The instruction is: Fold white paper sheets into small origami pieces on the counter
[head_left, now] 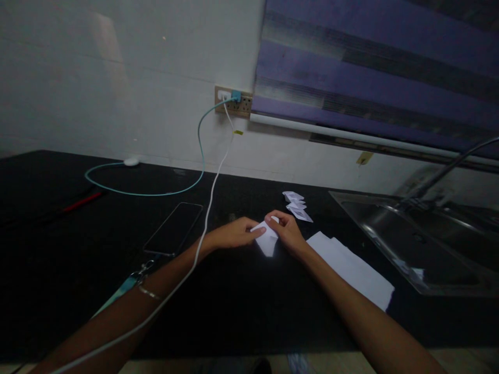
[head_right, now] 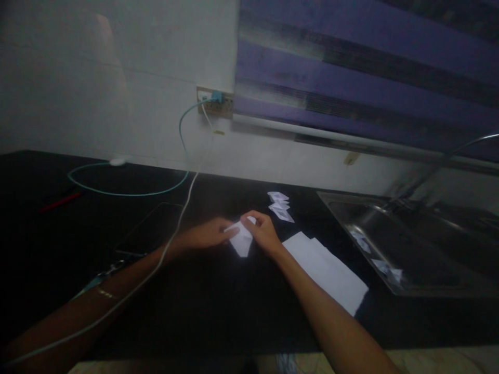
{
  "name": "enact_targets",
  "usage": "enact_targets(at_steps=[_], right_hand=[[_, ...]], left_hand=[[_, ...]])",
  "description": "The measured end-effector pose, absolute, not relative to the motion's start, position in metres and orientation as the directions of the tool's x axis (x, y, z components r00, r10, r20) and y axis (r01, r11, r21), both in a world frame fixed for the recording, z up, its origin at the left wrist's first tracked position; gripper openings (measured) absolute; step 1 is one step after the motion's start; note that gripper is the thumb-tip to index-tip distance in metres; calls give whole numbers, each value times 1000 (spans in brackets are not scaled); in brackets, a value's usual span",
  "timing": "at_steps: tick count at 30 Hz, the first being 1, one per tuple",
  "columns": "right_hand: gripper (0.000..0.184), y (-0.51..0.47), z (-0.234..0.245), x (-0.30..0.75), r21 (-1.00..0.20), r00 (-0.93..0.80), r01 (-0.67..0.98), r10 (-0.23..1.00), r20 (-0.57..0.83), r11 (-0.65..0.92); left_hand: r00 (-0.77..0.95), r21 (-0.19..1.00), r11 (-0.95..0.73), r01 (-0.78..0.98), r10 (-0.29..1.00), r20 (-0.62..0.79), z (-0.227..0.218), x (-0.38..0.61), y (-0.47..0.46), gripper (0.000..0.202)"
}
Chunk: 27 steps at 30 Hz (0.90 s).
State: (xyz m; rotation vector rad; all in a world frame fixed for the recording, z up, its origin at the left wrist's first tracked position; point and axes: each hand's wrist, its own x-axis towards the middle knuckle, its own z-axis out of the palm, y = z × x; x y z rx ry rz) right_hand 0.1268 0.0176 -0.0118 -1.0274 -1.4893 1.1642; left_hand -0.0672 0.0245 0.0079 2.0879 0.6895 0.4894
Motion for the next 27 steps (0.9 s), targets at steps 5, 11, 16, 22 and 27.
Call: enact_targets(at_steps=[5,11,16,22,27], right_hand=[[23,19,-13,124,-981,-263,-168,956,134,91],[27,26,-19,126,-967,-152,-227,977,151,115],[17,30,-22,130,-940,-110,57,938,330,337],[15,26,-16,130,-916,-166,155,924,344,369],[9,24,-13,131,-899,-186,207,917,352,387]], left_hand=[[753,844,-453,287,652,94,11,-66,21,45],[554,850,-407,334,815,173,10,-66,24,43],[496,846,-420,328,839,225,10,-68,27,39],[507,849,-372,375,849,148,7,-67,27,34],[524,777,-443,448,834,174,3,-67,28,37]])
